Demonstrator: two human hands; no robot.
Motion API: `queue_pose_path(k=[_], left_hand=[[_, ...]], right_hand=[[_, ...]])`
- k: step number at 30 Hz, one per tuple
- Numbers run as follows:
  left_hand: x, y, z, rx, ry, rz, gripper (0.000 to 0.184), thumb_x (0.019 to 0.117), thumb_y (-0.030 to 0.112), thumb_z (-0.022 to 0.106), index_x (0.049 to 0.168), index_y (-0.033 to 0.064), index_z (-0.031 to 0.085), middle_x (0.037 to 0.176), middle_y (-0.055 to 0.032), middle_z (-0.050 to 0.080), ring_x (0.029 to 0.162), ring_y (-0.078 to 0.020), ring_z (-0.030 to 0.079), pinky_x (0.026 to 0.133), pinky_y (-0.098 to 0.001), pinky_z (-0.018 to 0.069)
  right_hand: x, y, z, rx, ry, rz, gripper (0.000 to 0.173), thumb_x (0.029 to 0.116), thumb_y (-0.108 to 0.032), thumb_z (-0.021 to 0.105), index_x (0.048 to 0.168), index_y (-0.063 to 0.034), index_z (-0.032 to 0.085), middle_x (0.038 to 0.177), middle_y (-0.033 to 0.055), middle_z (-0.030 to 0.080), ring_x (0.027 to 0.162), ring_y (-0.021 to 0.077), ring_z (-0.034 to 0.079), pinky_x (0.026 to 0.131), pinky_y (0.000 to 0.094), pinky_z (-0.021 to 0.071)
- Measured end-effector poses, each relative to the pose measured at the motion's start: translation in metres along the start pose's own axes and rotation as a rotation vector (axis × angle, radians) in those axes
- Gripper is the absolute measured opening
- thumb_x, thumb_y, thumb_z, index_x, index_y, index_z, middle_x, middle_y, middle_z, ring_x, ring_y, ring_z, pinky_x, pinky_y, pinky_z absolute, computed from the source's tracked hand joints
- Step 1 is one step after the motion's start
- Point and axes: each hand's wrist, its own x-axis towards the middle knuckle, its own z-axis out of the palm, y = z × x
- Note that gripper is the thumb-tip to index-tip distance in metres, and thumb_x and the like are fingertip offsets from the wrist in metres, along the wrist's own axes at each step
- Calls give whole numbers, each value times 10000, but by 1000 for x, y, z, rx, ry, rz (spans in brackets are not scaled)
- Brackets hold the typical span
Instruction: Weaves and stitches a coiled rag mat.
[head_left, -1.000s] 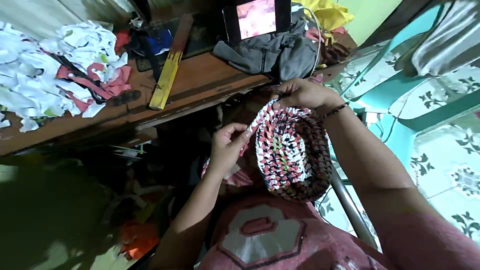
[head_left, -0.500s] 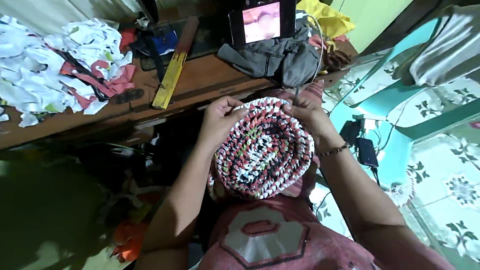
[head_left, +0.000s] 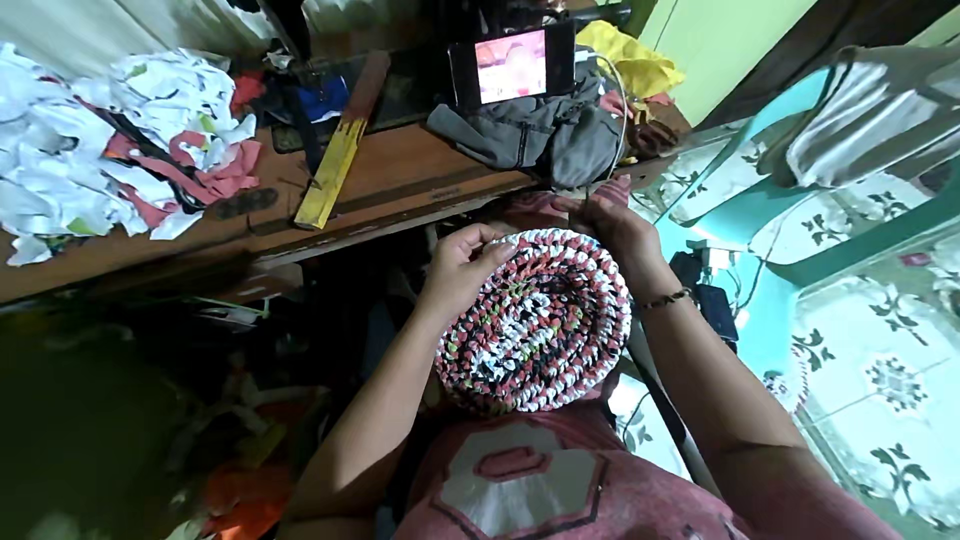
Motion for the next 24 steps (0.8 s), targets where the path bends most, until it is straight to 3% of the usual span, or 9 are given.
queue_pose_path(k=[2,5,8,9,11,15,17,20,24], left_hand=[[-1,1,1,12,14,1,93,973,133,683,1015,53,707,892,-21,689,786,-82,642,711,-236,550],[1,-3,4,-14,53,51,114,951,84,694,1050,32,719,934,-24,711,838,-87,666,764,-248,569],[-1,-4,5,-35,81,55,184,950,49,697,1133,37,690,960,-25,716,832,-87,674,741,-241,576],[-1,-5,5,-54,84,59,207,948,38,695,1153,38,666,960,-25,715,838,-88,677,747,-243,578],[1,-9,5,-100,80,92,235,937,12,685,1162,16,617,960,-42,708,865,-104,683,779,-268,588],[1,-12,3,-100,40,138,138,932,23,654,1064,38,617,974,-31,656,857,-86,635,761,-243,557],[1,-11,2,-91,16,143,97,924,11,640,1015,42,652,976,-30,667,834,-81,628,723,-231,546],[-1,-9,1,-116,-12,121,161,880,-39,700,1028,23,685,988,-55,697,833,-113,668,719,-249,587],[-1,-9,4,-134,16,146,182,856,-69,723,1017,5,680,949,-58,697,809,-112,666,721,-248,586]], right_hand=[[16,2,-1,-40,-44,-33,443,1084,-245,310,1211,-75,699,1229,-4,717,1062,37,656,925,245,531],[30,8,1,-103,-215,-98,313,1078,-116,416,1224,-38,682,1190,-18,716,1094,24,651,983,234,528],[36,18,10,-30,-320,-42,224,1062,-63,474,1146,-22,678,1022,-22,722,908,8,667,837,203,563],[37,25,12,43,-357,-42,226,1061,-56,473,1161,-3,668,1003,0,721,880,27,673,812,216,574],[40,40,11,189,-461,-93,273,1046,-52,467,1260,29,615,1107,59,711,971,84,682,883,275,578],[42,41,16,218,-514,-207,227,1037,-74,490,1207,-57,640,1105,-44,721,981,31,676,877,243,572],[41,45,14,259,-542,-239,221,1034,-130,536,1202,-69,666,1099,-38,733,970,31,685,865,236,576],[22,49,10,264,-420,-184,241,1040,-110,517,1188,14,661,1041,52,718,925,65,677,851,249,574],[11,53,6,-106,-89,9,149,1006,-55,552,1043,-40,696,901,-71,679,820,-83,605,795,108,516]])
